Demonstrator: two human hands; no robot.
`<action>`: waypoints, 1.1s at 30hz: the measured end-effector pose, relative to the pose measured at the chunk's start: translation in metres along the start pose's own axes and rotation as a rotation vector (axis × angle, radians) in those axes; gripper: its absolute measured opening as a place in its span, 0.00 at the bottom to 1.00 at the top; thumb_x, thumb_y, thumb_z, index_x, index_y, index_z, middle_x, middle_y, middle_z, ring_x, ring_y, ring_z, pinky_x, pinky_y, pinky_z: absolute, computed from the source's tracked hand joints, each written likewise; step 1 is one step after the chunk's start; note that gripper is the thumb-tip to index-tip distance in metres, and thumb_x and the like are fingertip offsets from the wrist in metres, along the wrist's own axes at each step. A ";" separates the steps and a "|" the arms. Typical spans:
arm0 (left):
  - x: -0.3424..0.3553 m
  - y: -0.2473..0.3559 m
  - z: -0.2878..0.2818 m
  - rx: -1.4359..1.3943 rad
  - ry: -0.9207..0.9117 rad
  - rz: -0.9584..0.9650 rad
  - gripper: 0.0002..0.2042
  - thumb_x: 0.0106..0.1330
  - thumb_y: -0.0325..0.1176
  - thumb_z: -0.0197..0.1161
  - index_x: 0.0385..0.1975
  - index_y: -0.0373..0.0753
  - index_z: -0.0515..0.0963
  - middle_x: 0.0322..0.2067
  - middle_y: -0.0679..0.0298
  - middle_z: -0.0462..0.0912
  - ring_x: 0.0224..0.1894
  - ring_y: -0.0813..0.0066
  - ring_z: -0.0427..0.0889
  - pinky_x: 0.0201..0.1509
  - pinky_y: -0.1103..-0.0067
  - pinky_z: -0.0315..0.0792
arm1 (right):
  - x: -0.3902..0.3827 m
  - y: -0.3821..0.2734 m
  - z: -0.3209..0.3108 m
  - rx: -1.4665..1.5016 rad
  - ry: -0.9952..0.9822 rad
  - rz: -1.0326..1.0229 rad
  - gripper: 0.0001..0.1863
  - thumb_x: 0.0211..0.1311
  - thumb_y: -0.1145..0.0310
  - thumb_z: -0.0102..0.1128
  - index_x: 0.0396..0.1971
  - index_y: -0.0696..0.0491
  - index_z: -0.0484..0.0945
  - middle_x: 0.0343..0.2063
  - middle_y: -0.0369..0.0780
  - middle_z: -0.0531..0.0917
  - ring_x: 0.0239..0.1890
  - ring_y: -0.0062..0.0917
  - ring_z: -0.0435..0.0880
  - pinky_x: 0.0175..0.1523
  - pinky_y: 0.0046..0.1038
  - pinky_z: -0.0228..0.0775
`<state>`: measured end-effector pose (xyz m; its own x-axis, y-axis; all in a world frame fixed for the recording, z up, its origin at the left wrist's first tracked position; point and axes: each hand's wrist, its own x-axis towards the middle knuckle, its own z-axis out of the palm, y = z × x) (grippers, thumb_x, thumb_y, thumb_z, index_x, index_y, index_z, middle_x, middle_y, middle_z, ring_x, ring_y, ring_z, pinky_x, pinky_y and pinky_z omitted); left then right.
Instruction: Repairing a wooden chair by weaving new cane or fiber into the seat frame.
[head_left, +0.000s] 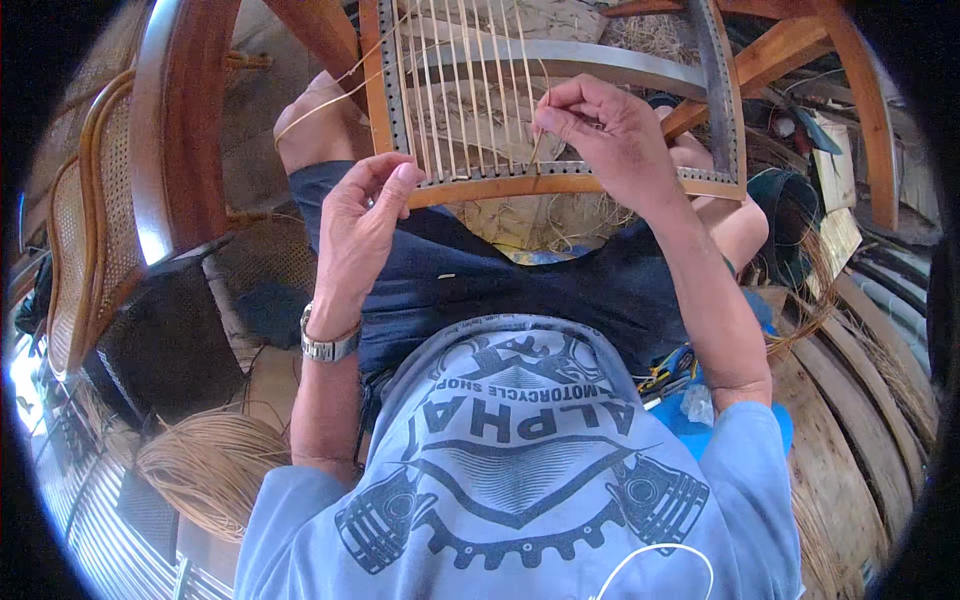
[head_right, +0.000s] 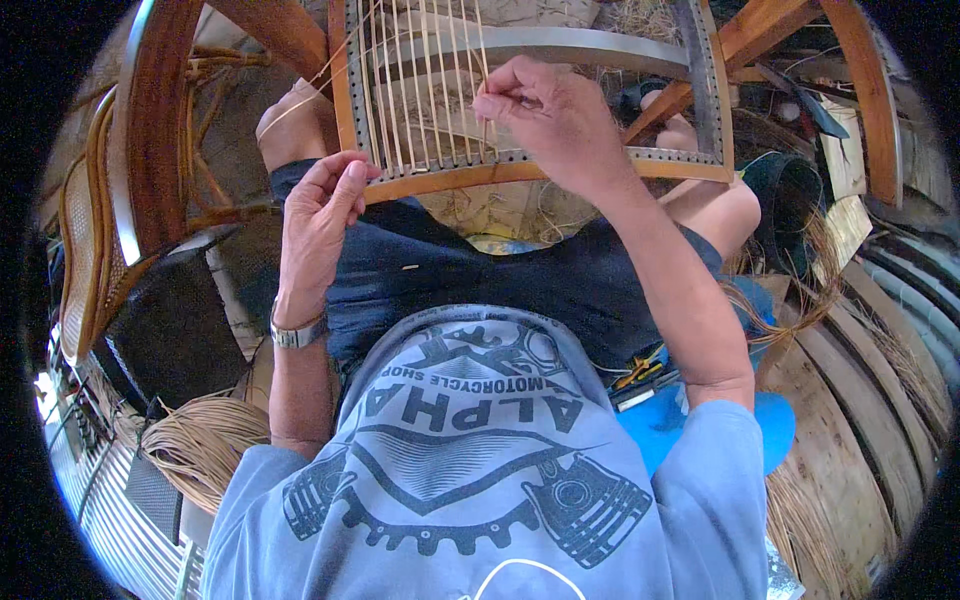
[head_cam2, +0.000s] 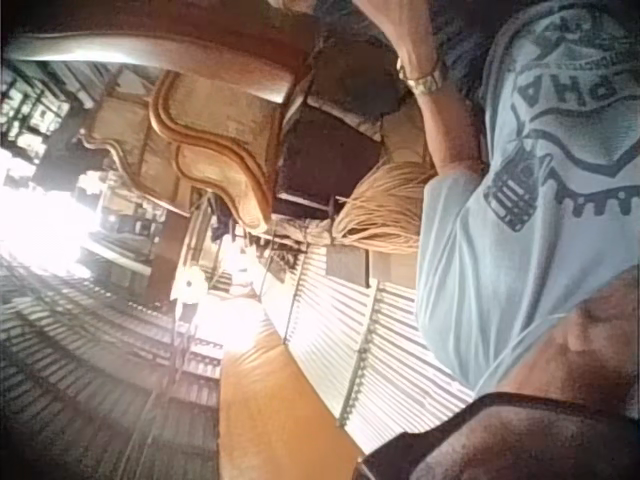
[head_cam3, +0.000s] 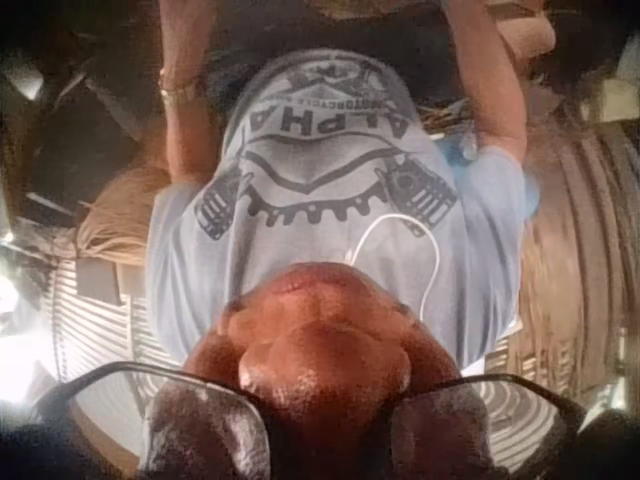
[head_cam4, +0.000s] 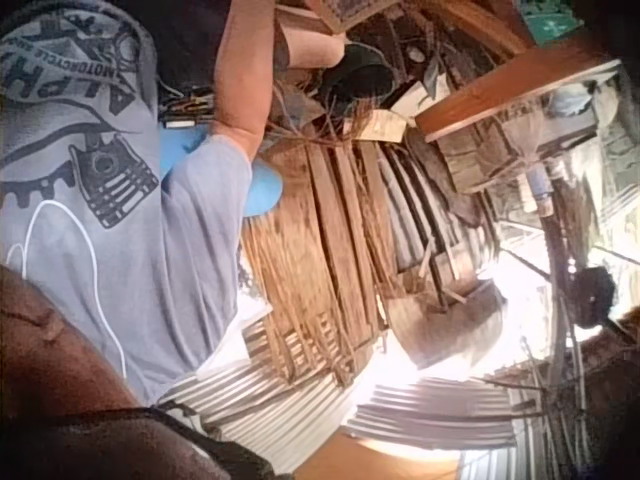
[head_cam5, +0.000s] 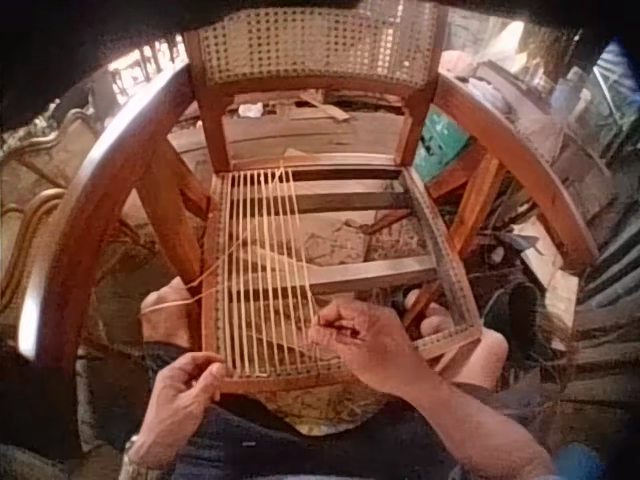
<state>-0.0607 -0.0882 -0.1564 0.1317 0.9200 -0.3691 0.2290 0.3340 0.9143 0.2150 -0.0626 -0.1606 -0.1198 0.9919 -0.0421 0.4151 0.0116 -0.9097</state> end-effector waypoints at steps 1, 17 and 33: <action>0.000 -0.001 -0.001 -0.002 0.002 -0.002 0.14 0.73 0.40 0.60 0.47 0.35 0.80 0.37 0.68 0.85 0.29 0.90 0.69 0.32 0.90 0.65 | -0.001 -0.001 0.001 0.000 -0.003 0.000 0.11 0.63 0.62 0.64 0.37 0.55 0.82 0.30 0.39 0.86 0.35 0.22 0.86 0.44 0.25 0.75; 0.002 -0.004 0.014 -0.041 -0.043 0.009 0.15 0.71 0.37 0.64 0.50 0.33 0.78 0.40 0.69 0.84 0.33 0.89 0.72 0.39 0.88 0.70 | -0.013 0.000 0.014 -0.118 0.038 -0.071 0.10 0.62 0.63 0.66 0.38 0.53 0.82 0.31 0.41 0.85 0.34 0.30 0.85 0.41 0.29 0.75; 0.031 -0.028 0.082 0.560 -0.118 0.630 0.08 0.58 0.29 0.67 0.37 0.38 0.81 0.38 0.59 0.79 0.39 0.56 0.82 0.41 0.67 0.76 | -0.044 0.023 0.027 -0.229 0.048 -0.341 0.13 0.51 0.75 0.69 0.38 0.50 0.81 0.34 0.37 0.82 0.45 0.38 0.77 0.52 0.36 0.70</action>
<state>0.0161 -0.0857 -0.2072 0.4874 0.8623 0.1375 0.5184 -0.4125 0.7491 0.2053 -0.1089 -0.1907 -0.2452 0.9312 0.2698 0.5492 0.3627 -0.7529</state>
